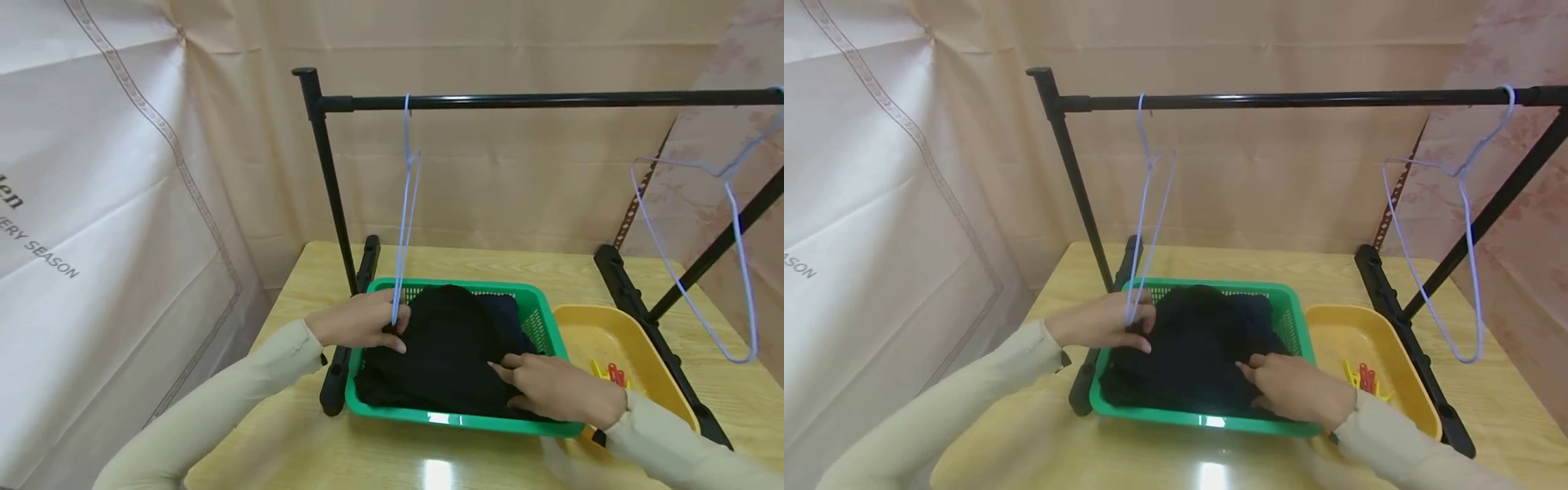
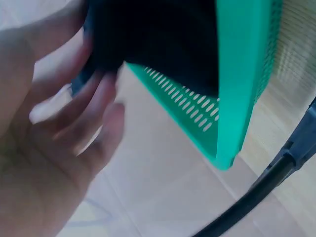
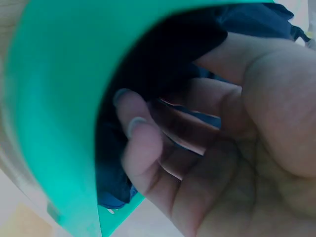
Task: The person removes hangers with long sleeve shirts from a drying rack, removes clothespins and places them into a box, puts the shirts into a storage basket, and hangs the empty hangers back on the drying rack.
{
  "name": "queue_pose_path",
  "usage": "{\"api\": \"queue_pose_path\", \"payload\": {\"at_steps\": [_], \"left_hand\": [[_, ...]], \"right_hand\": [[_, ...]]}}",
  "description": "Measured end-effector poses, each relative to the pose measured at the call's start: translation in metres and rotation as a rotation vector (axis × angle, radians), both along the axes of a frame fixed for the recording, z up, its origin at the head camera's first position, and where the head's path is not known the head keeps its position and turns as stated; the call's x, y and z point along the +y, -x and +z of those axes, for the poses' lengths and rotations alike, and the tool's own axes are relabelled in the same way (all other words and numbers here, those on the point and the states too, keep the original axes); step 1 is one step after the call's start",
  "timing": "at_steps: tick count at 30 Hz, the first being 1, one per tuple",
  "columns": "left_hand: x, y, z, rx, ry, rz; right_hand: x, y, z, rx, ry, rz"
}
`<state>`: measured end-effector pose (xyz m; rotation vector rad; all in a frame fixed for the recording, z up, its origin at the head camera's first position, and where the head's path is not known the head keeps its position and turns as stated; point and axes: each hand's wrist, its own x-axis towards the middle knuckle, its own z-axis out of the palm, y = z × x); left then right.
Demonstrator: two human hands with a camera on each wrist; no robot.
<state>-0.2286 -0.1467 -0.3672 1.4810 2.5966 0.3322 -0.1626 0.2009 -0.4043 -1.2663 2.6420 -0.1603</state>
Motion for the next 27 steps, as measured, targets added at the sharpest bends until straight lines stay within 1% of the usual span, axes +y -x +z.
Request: {"api": "queue_pose_path", "payload": {"at_steps": [1,2,4,5,6,7,8,9,11,13,14,16,18,20,22,24,27], "left_hand": [[0.004,0.001,-0.002,0.061,-0.011,-0.002],[0.007,0.002,-0.005,0.117,0.002,-0.011],[0.014,0.002,-0.009,0.2,0.059,-0.055],[0.016,0.002,-0.01,0.217,0.103,-0.078],[0.018,0.002,-0.01,0.218,0.154,-0.093],[0.018,0.001,-0.009,0.197,0.211,-0.098],[0.019,0.0,-0.008,0.153,0.264,-0.094],[0.018,0.0,-0.007,0.101,0.305,-0.08],[0.017,-0.001,-0.01,-0.034,0.357,-0.029],[0.015,0.0,-0.015,-0.165,0.372,0.032],[0.014,0.0,-0.018,-0.216,0.367,0.057],[0.011,0.0,-0.024,-0.277,0.357,0.093],[0.009,-0.002,-0.029,-0.302,0.357,0.111],[0.008,-0.006,-0.033,-0.298,0.372,0.116],[0.008,-0.011,-0.035,-0.265,0.397,0.107],[0.008,-0.015,-0.036,-0.203,0.426,0.092],[0.009,-0.021,-0.036,-0.075,0.461,0.067]], "right_hand": [[0.0,-0.001,-0.001,0.014,0.002,-0.002],[-0.001,-0.002,-0.001,0.021,0.006,-0.005],[-0.003,-0.003,0.0,0.022,0.004,-0.019],[-0.004,-0.004,0.001,0.016,0.003,-0.031],[-0.005,-0.004,0.003,0.007,0.002,-0.044],[-0.005,-0.005,0.004,-0.003,0.004,-0.059],[-0.006,-0.006,0.005,-0.01,0.01,-0.072],[-0.006,-0.006,0.006,-0.015,0.012,-0.086],[-0.006,-0.007,0.006,-0.029,0.023,-0.112],[-0.005,-0.007,0.006,-0.032,0.032,-0.128],[-0.005,-0.006,0.005,-0.03,0.031,-0.132],[-0.005,-0.004,0.002,-0.049,0.029,-0.14],[-0.004,-0.002,-0.001,-0.061,0.017,-0.137],[-0.004,0.001,-0.004,-0.072,0.003,-0.126],[-0.004,0.003,-0.006,-0.064,-0.003,-0.109],[-0.004,0.006,-0.009,-0.041,-0.006,-0.087],[-0.004,0.009,-0.012,-0.014,0.003,-0.073]]}}
